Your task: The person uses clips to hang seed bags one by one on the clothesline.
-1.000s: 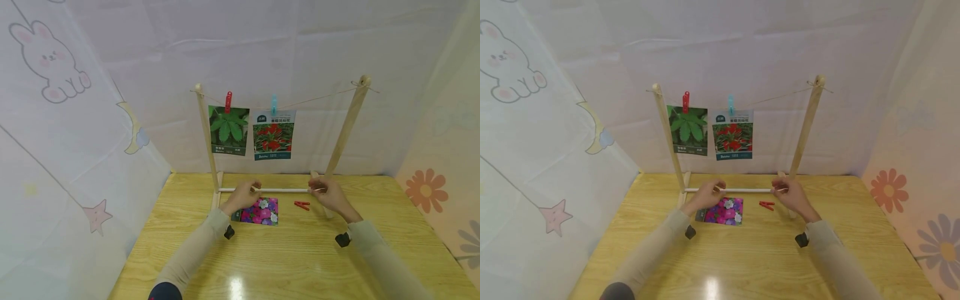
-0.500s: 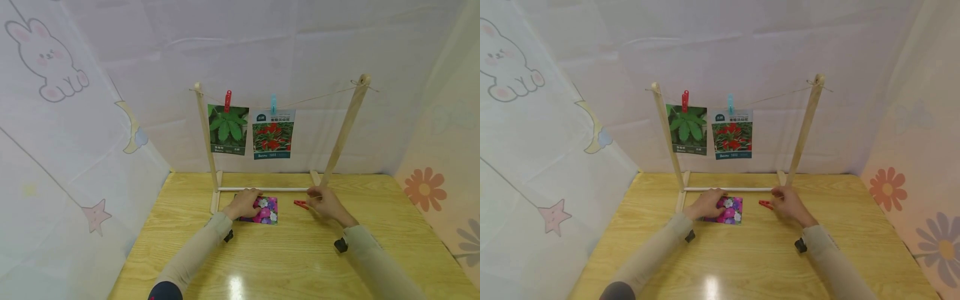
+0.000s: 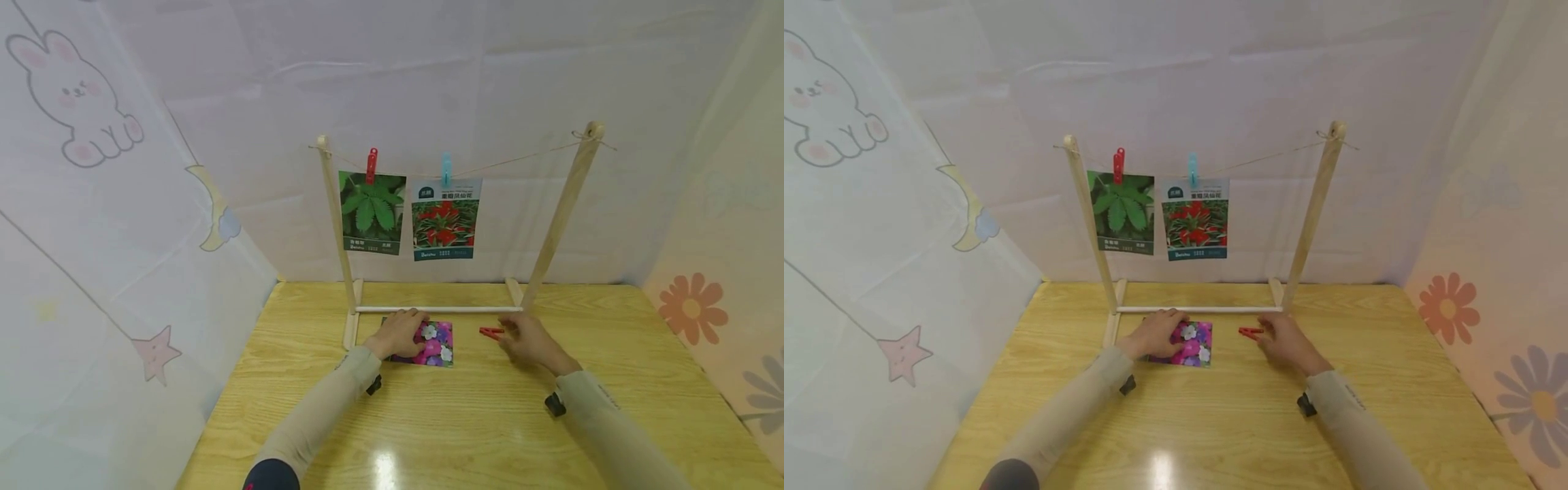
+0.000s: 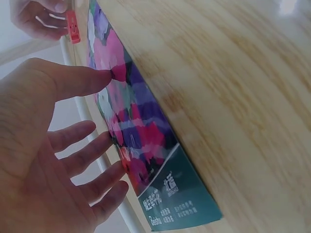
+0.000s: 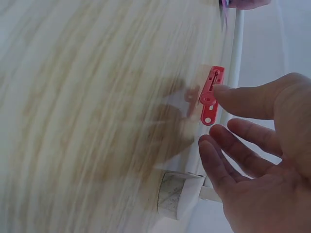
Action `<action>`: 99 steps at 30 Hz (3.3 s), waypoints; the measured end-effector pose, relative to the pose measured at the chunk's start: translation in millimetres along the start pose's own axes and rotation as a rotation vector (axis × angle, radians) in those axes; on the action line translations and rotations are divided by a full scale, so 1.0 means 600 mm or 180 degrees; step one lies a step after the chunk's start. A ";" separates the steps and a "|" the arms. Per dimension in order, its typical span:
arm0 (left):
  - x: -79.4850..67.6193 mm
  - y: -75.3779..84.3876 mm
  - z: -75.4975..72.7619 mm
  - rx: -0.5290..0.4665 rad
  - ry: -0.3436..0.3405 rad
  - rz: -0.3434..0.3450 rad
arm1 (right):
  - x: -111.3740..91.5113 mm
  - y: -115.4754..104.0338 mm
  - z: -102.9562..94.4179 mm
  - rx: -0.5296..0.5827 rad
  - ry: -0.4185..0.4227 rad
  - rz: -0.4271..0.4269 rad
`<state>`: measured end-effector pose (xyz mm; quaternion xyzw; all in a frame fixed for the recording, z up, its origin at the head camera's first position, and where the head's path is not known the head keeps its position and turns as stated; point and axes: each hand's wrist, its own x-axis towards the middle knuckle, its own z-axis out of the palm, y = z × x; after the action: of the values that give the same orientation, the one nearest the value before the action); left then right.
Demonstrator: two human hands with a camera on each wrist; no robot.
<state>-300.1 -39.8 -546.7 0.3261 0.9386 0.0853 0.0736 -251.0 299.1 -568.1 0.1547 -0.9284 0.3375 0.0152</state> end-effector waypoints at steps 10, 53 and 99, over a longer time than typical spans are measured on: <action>0.005 -0.007 0.003 0.0099 -0.0102 -0.0071 | -0.002 0.001 0.006 -0.0189 -0.0082 -0.0010; -0.006 -0.030 -0.062 -0.1743 -0.0326 0.0138 | -0.017 -0.027 -0.049 0.0291 0.0389 0.0184; -0.028 0.053 -0.142 -0.1978 0.0245 0.0068 | -0.038 -0.101 -0.160 0.0294 0.0511 0.0082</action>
<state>-284.6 -35.4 -455.6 0.2943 0.8662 0.3811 0.1332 -218.6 322.3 -459.5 0.1157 -0.9096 0.3914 0.0782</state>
